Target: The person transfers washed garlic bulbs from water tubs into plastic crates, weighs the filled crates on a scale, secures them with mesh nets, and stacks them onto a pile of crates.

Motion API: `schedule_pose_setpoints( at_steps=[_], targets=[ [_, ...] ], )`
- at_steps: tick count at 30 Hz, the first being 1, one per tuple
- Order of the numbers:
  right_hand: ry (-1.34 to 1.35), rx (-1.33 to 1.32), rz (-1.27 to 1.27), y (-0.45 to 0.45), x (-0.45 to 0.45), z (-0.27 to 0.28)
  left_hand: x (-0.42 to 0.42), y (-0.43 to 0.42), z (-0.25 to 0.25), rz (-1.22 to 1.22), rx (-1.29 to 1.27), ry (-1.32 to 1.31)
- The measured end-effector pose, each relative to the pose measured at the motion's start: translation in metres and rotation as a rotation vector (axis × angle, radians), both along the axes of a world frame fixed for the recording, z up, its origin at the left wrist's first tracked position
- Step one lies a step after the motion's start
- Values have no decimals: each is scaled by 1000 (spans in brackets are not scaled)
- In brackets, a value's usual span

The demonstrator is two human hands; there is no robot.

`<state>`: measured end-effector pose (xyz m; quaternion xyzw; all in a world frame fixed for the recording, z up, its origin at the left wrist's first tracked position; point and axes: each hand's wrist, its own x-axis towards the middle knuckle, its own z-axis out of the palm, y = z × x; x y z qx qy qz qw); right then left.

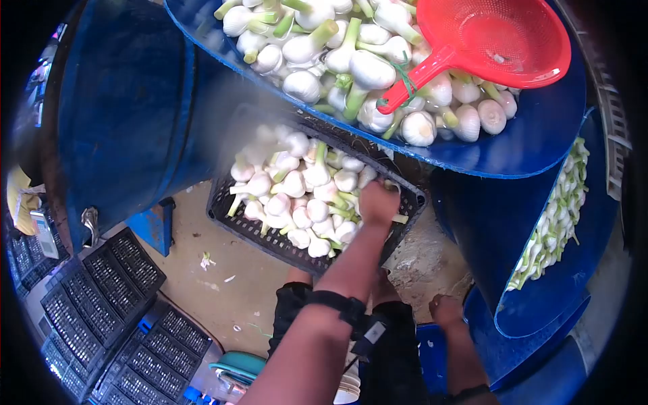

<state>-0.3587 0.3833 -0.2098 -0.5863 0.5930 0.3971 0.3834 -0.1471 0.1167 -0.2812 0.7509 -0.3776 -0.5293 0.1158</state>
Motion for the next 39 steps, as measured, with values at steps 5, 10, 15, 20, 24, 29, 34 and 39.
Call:
schedule_pose_setpoints(
  at_steps=[5, 10, 15, 20, 24, 29, 34, 39],
  targets=[
    [-78, 312, -1771, -19, -22, 8, 63, -5, -25, -587, 159, -224],
    [108, 738, -677, -23, -17, -2, 85, -20, 51, -463, 73, -380],
    [-184, 78, -1346, -49, 16, -30, 167, -11, 71, -10, -189, -519],
    [-579, -116, -1726, -114, 126, -51, 246, -19, 34, -111, -724, -989],
    [-549, -331, -1952, -132, 175, -62, 274, -66, 42, 18, -201, -721],
    [-325, -600, -1881, -126, 184, -89, 326, -91, 22, -96, 41, -351],
    [-301, -658, -1758, -112, 204, -53, 357, -46, 4, -55, -155, -224],
    [-366, -833, -1541, -81, 236, 19, 437, 96, 84, 265, -195, -95]
  ],
)
